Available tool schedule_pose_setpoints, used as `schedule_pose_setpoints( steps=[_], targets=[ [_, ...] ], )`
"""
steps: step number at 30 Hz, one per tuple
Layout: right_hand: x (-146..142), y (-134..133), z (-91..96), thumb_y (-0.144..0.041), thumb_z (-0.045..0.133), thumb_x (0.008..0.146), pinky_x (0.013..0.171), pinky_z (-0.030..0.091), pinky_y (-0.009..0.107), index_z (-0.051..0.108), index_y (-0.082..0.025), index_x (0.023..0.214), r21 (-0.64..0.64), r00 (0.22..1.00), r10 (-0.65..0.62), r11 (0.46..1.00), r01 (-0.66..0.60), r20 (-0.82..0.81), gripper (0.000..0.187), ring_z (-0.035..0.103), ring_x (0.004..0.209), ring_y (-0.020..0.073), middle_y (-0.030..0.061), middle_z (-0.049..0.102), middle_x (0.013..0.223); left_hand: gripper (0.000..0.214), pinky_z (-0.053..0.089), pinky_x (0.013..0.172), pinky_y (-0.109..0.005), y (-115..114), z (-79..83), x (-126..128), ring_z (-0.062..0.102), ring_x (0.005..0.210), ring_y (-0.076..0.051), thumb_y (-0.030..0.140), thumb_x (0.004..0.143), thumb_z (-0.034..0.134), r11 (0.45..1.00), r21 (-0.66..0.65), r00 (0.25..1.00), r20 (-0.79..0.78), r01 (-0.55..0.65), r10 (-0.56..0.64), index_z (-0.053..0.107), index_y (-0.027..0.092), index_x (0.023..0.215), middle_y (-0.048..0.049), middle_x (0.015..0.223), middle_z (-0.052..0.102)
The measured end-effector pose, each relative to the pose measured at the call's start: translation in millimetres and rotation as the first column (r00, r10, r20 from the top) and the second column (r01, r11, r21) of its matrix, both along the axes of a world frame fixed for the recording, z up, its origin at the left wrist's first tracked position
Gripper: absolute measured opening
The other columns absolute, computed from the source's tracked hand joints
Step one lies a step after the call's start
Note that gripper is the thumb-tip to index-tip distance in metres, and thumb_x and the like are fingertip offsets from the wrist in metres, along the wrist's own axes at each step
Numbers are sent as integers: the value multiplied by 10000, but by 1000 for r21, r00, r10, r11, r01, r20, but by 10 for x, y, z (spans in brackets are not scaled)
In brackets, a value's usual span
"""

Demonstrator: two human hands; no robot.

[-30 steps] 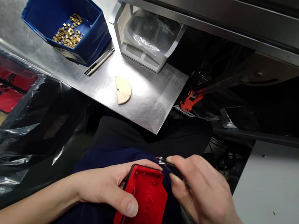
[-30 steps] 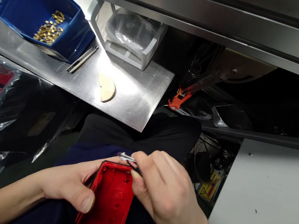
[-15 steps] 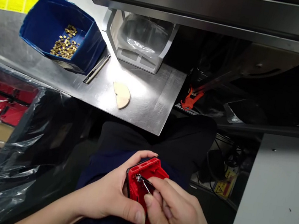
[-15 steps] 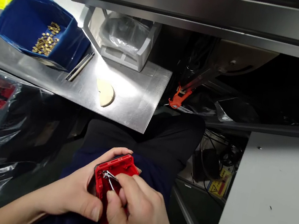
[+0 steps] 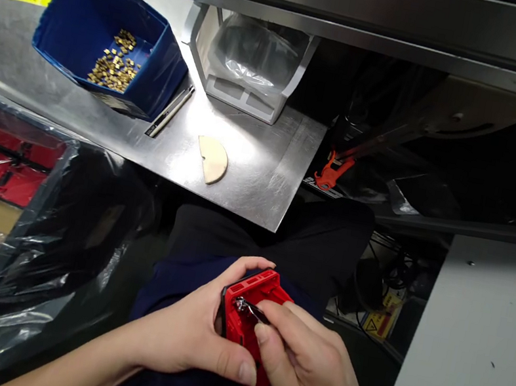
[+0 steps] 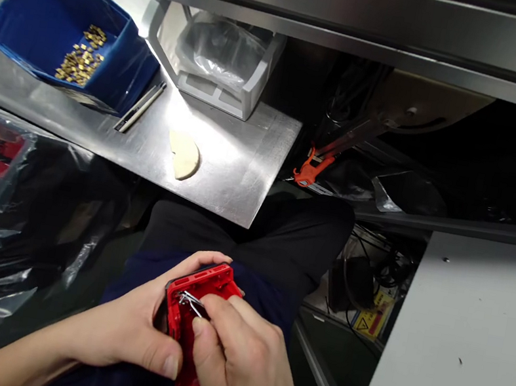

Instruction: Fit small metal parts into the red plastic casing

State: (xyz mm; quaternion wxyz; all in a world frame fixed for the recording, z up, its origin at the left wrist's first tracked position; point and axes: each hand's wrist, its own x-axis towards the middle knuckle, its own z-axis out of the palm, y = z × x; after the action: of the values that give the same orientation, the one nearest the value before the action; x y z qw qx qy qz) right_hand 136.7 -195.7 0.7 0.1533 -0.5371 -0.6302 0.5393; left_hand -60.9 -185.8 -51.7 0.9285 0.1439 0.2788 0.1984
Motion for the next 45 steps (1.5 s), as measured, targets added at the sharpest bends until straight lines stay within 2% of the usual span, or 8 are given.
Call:
schedule_pose_setpoints(
  steps=[5,10,18,24,28,33,41,45],
  targets=[
    [22,-47,7,-213,557,967,602,552,211,730,-230,1074,-16,990,-116,993,118,85,204,698,670,131,9,749,888,984,514,861,-335,-19,-25,5,657,975,-191,245,732,943,999,-31,999,0,-34,34,276,326,1451,-60,1210,627],
    [-28,-56,1,-225,602,895,493,493,197,763,-226,1025,-110,990,-97,988,108,102,207,621,525,109,-15,724,749,1020,519,877,-376,-26,-19,-1,684,1026,-236,277,723,956,1000,-16,1000,-27,-3,2,262,360,1465,-125,1405,553],
    [-75,-75,-22,-229,592,888,506,465,200,779,-221,1021,-164,990,-96,980,112,103,229,599,524,111,-16,696,701,1013,526,874,-368,-34,-6,-13,689,1016,-243,241,735,949,1000,-1,999,-46,4,-4,249,357,1458,-19,1089,640],
    [-75,-89,-37,-250,560,934,500,476,194,747,-196,935,-243,997,-80,967,80,7,195,632,565,128,1,713,703,986,541,886,-368,-32,-5,4,692,1024,-229,188,760,926,1000,23,999,-52,-11,12,237,370,1442,-36,1172,635],
    [-92,-105,-47,-277,557,954,470,494,182,736,-181,940,-314,989,-142,941,125,-32,203,630,513,118,11,713,702,974,537,874,-347,-45,-10,7,691,999,-213,232,757,936,999,22,998,-52,-38,40,253,357,1440,-58,1213,636],
    [-113,-140,-45,-306,569,959,485,517,195,753,-177,964,-336,979,-203,924,184,-24,225,640,472,129,1,686,621,1000,553,855,-359,-59,2,20,701,1012,-246,247,740,947,999,-6,998,-53,-46,46,240,352,1440,-50,1140,654],
    [-105,-181,-64,-377,554,992,471,480,178,717,-183,777,-414,971,-235,889,196,-46,332,608,436,114,-8,622,536,985,559,832,-323,-70,8,16,715,932,-199,184,750,931,999,1,999,-34,-41,41,237,350,1429,-40,1135,664],
    [-95,-170,-35,-466,555,996,457,466,176,696,-174,721,-532,947,-303,821,205,-102,425,578,453,103,-4,609,548,1000,564,812,-340,-74,27,9,721,901,-207,210,760,929,1000,-19,999,-42,-14,13,215,362,1443,-39,1104,672]
  ],
)
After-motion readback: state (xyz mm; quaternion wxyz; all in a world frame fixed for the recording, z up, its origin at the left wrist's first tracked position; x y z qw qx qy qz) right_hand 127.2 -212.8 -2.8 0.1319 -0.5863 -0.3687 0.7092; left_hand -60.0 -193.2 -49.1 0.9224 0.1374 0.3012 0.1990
